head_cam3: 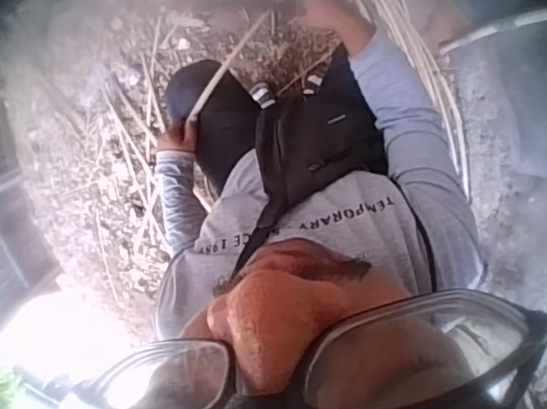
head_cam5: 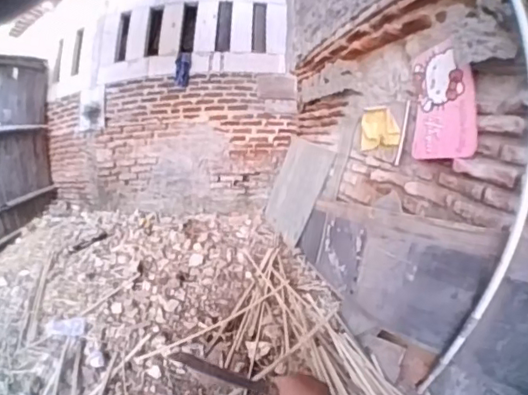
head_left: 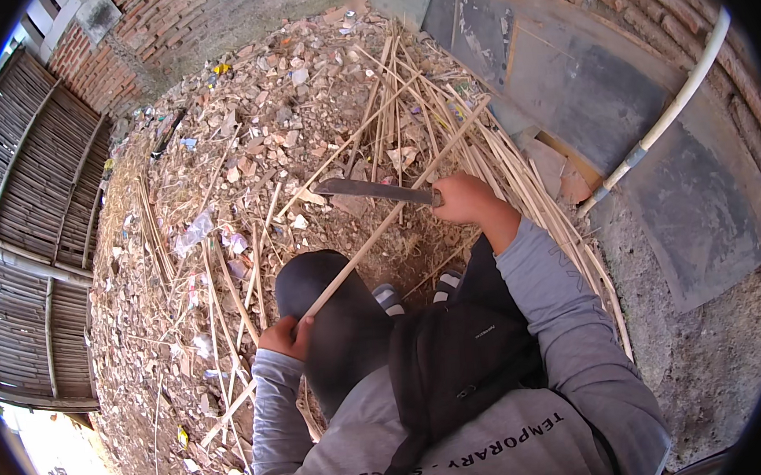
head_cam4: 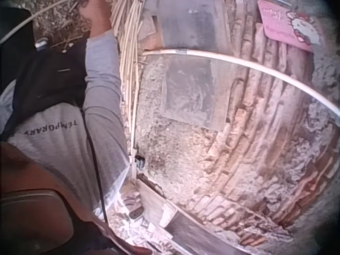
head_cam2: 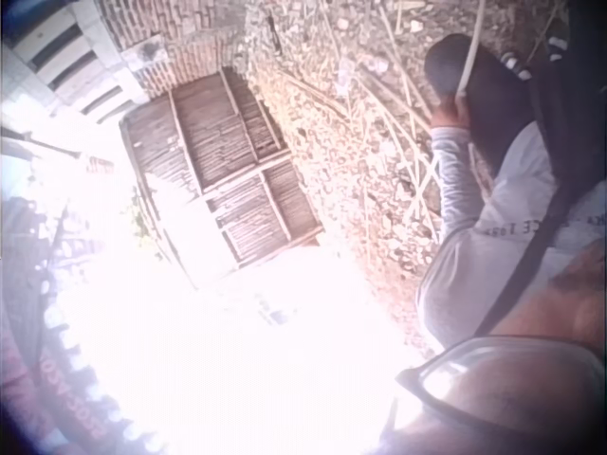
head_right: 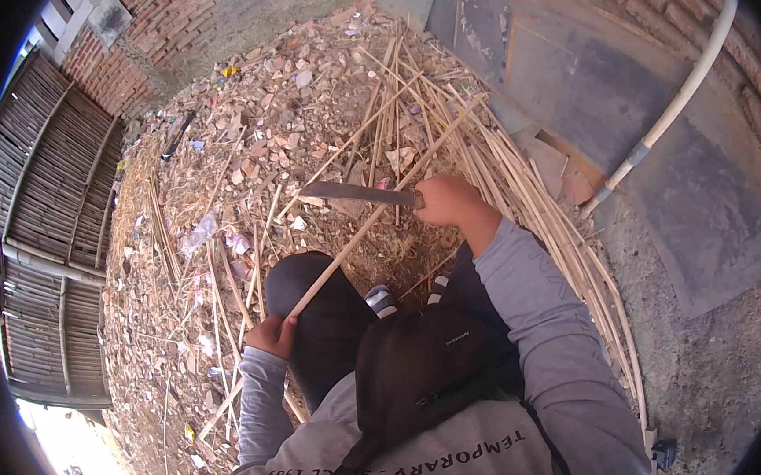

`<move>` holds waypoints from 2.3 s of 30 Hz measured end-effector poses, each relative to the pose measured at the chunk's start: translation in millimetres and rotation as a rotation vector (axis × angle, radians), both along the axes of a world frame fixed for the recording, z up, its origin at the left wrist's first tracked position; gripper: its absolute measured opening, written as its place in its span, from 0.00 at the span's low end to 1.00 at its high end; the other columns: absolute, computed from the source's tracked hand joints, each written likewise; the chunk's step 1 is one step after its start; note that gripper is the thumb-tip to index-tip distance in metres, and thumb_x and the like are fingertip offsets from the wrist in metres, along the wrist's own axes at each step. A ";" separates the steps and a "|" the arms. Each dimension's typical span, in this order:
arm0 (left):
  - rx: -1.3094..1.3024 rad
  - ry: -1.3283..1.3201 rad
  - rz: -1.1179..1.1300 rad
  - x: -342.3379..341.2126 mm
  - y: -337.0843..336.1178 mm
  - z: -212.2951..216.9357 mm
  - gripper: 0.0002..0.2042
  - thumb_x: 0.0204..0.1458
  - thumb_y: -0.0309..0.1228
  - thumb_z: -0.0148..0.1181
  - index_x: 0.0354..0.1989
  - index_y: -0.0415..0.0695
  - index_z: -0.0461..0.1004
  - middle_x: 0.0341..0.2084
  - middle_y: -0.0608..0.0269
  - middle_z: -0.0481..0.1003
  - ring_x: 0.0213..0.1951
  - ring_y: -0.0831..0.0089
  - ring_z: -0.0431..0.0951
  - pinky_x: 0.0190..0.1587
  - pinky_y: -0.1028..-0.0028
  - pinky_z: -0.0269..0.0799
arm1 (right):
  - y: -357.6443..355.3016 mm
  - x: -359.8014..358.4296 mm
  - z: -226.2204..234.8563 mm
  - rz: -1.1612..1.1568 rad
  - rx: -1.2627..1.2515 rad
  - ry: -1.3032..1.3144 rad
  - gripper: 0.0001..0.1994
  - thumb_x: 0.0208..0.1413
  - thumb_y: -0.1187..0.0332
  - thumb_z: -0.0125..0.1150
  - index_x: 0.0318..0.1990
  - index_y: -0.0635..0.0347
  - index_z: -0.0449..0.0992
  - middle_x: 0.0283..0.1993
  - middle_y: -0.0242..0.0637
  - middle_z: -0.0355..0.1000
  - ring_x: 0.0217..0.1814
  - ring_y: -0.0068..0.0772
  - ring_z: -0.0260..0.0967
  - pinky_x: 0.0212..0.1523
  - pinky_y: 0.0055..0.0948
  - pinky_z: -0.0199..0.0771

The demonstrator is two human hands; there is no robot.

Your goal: The person strips thin layers from a bamboo pole using a knife, holding the bamboo in one hand and the tool in the other while seated outdoors.

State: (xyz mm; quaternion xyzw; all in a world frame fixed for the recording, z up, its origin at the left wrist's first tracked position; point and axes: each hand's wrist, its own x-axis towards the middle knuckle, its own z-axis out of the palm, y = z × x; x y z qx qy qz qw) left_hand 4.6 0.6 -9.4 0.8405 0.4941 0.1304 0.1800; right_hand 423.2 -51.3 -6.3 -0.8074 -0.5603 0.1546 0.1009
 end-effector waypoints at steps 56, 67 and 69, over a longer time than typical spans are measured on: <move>0.052 0.007 -0.009 5.2 -3.1 1.6 0.22 0.53 0.47 0.57 0.18 0.40 0.68 0.11 0.47 0.68 0.18 0.47 0.72 0.22 0.58 0.65 | -0.8 14.4 -18.6 0.040 0.102 0.096 0.17 0.42 0.55 0.67 0.34 0.57 0.75 0.30 0.46 0.73 0.37 0.51 0.72 0.37 0.45 0.71; 0.053 0.037 -0.005 6.2 -2.9 3.3 0.21 0.52 0.46 0.57 0.18 0.40 0.69 0.11 0.47 0.68 0.18 0.47 0.73 0.22 0.58 0.65 | 0.2 15.9 -23.1 0.054 0.119 0.097 0.18 0.42 0.53 0.67 0.34 0.57 0.75 0.30 0.47 0.73 0.37 0.51 0.72 0.37 0.44 0.70; 0.051 0.038 -0.001 6.7 -2.9 4.2 0.22 0.52 0.46 0.57 0.18 0.40 0.69 0.11 0.47 0.68 0.19 0.47 0.73 0.22 0.58 0.66 | 0.2 16.2 -24.5 0.054 0.124 0.097 0.18 0.42 0.53 0.67 0.33 0.57 0.75 0.30 0.47 0.73 0.37 0.51 0.72 0.37 0.44 0.70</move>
